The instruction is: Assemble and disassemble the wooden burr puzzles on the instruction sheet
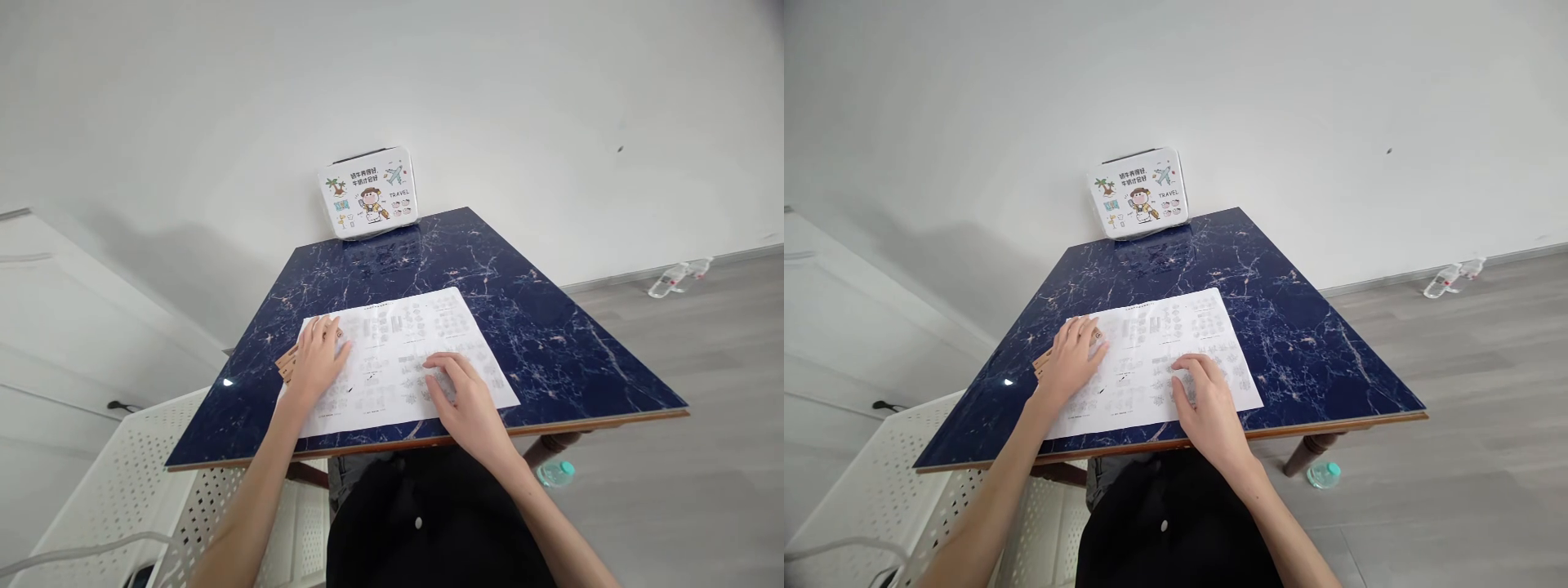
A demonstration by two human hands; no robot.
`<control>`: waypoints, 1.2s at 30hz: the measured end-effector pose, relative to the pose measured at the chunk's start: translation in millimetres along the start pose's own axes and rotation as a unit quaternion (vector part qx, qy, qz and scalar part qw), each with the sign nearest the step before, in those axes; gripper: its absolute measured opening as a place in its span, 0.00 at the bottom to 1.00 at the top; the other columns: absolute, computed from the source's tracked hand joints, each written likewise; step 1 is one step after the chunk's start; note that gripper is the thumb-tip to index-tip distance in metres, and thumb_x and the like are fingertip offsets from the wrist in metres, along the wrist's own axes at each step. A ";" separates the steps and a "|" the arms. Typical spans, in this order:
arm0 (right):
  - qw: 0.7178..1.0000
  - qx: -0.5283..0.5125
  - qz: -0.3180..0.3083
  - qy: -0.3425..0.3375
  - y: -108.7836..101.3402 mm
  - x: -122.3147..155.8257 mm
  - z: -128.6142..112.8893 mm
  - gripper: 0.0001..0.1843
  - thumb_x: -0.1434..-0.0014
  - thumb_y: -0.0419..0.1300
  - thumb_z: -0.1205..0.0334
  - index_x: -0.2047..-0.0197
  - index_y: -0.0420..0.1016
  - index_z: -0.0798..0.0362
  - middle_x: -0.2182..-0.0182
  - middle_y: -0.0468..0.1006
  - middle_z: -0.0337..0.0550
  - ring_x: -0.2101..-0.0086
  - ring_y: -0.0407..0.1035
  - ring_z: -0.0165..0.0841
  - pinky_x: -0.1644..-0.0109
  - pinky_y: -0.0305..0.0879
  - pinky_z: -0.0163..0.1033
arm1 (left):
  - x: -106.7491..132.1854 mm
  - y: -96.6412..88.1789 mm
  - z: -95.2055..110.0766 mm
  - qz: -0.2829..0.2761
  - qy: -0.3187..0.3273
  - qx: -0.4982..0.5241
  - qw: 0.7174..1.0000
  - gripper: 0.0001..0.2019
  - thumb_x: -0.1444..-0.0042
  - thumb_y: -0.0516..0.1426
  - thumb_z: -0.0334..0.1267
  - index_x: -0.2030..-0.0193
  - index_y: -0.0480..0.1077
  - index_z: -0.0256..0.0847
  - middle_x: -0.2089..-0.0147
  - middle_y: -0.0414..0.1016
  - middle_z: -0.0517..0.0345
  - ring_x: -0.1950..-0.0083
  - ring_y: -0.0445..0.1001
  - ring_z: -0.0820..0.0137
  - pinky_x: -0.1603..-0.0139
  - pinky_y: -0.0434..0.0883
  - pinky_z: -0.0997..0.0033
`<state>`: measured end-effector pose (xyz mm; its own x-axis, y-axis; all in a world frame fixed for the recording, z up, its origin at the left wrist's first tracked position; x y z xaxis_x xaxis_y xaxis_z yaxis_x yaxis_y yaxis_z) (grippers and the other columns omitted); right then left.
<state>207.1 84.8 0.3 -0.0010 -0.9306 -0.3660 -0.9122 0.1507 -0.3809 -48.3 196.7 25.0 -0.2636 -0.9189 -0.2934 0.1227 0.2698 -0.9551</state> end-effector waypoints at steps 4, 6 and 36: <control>1.000 0.006 -0.009 -0.010 2.8 0.0 -0.7 0.10 0.27 0.52 0.60 0.48 0.73 0.47 0.47 0.77 0.52 0.45 0.73 0.48 0.45 0.74 0.54 | 45.3 -9.9 49.9 -0.027 0.055 0.100 0.993 0.23 0.27 0.51 0.51 0.31 0.66 0.46 0.27 0.66 0.48 0.23 0.56 0.51 0.23 0.57 0.43; 1.000 0.010 -0.012 -0.019 4.4 0.0 -1.5 0.10 0.27 0.52 0.60 0.50 0.74 0.47 0.49 0.78 0.51 0.46 0.73 0.48 0.45 0.74 0.54 | 67.4 -17.1 66.1 -0.032 0.057 0.178 0.982 0.20 0.27 0.53 0.50 0.33 0.68 0.50 0.29 0.68 0.51 0.27 0.64 0.55 0.27 0.64 0.49; 0.997 0.053 -0.021 -0.060 11.1 3.7 -9.8 0.09 0.27 0.51 0.62 0.52 0.73 0.47 0.52 0.79 0.51 0.49 0.73 0.48 0.49 0.73 0.54 | 96.1 -16.5 41.6 -0.037 -0.134 0.390 0.910 0.18 0.31 0.56 0.55 0.49 0.77 0.46 0.58 0.82 0.53 0.58 0.80 0.62 0.60 0.74 0.67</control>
<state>192.9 79.8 3.0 0.0906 -0.8915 -0.4439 -0.8619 0.1531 -0.4834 -35.9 92.0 14.3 -0.0687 -0.9917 -0.1087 0.7836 0.0138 -0.6211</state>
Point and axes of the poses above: each hand's wrist, its own x-axis away from the middle knuckle, its own y-axis out of the palm, z = x × y, the point moved 9 cm from there along -x, towards the middle knuckle
